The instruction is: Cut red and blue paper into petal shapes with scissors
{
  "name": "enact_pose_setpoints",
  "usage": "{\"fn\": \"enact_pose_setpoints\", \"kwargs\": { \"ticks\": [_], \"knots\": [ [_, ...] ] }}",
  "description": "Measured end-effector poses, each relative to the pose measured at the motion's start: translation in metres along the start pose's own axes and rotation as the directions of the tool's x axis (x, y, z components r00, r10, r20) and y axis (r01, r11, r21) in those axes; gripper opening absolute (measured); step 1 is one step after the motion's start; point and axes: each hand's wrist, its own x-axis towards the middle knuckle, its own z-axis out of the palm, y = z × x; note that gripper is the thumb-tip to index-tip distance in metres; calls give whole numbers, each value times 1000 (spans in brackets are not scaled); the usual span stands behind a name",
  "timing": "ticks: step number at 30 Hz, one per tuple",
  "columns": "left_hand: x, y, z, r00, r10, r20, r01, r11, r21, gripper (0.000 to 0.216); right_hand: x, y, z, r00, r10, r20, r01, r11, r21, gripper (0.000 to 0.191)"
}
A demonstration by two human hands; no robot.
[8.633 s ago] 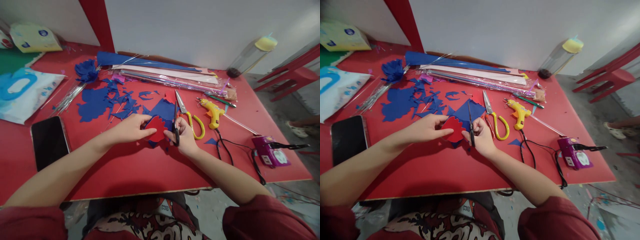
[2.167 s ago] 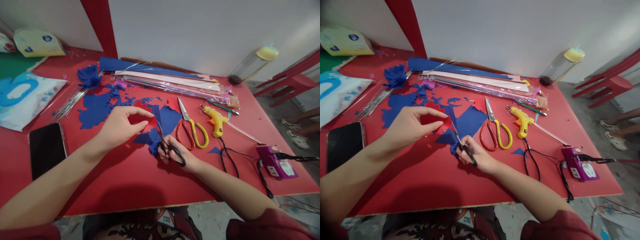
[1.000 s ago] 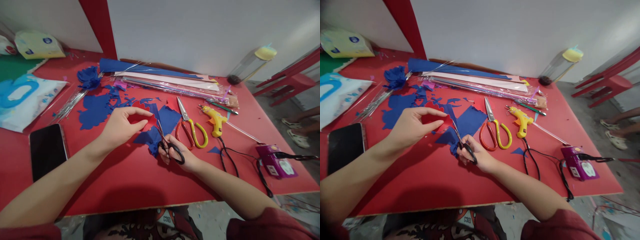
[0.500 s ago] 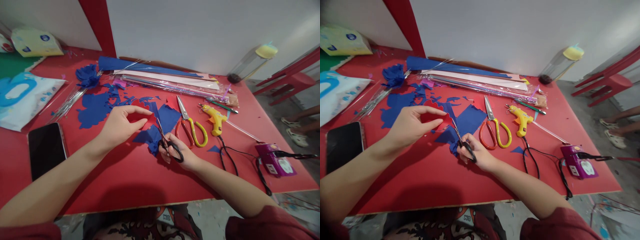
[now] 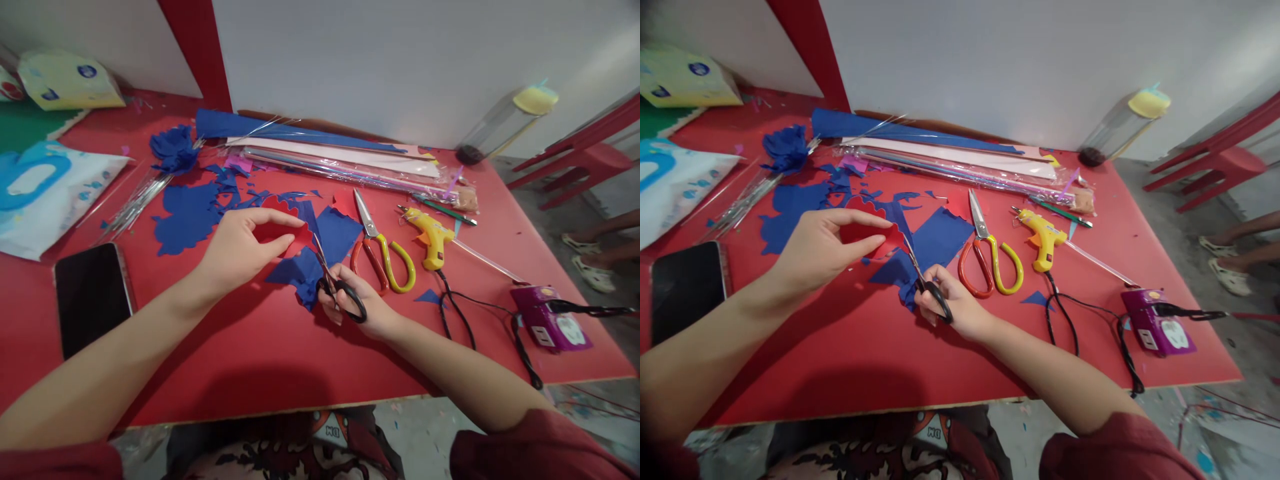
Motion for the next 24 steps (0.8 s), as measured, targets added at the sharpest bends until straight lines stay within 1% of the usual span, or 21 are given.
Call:
{"fn": "enact_pose_setpoints", "kwargs": {
  "ticks": [3, 9, 17, 24],
  "knots": [
    [0, 1, 0, 1000, -21, 0, 21, 1000, 0, 18, 0, 0, 0, 1000, -1, 2, 1, 1000, 6, 43],
    [-1, 2, 0, 1000, 0, 1, 0, 1000, -2, 16, 0, -1, 0, 1000, 16, -21, -15, 1000, 4, 44],
    [-1, 0, 0, 1000, -21, 18, 21, 1000, 23, 19, -1, -2, 1, 999, 35, -40, -34, 999, 29, 46],
    [0, 0, -1, 1000, -21, 18, 20, 999, 32, 18, -1, -3, 1, 998, 42, -48, -42, 999, 5, 48]
  ]
}}
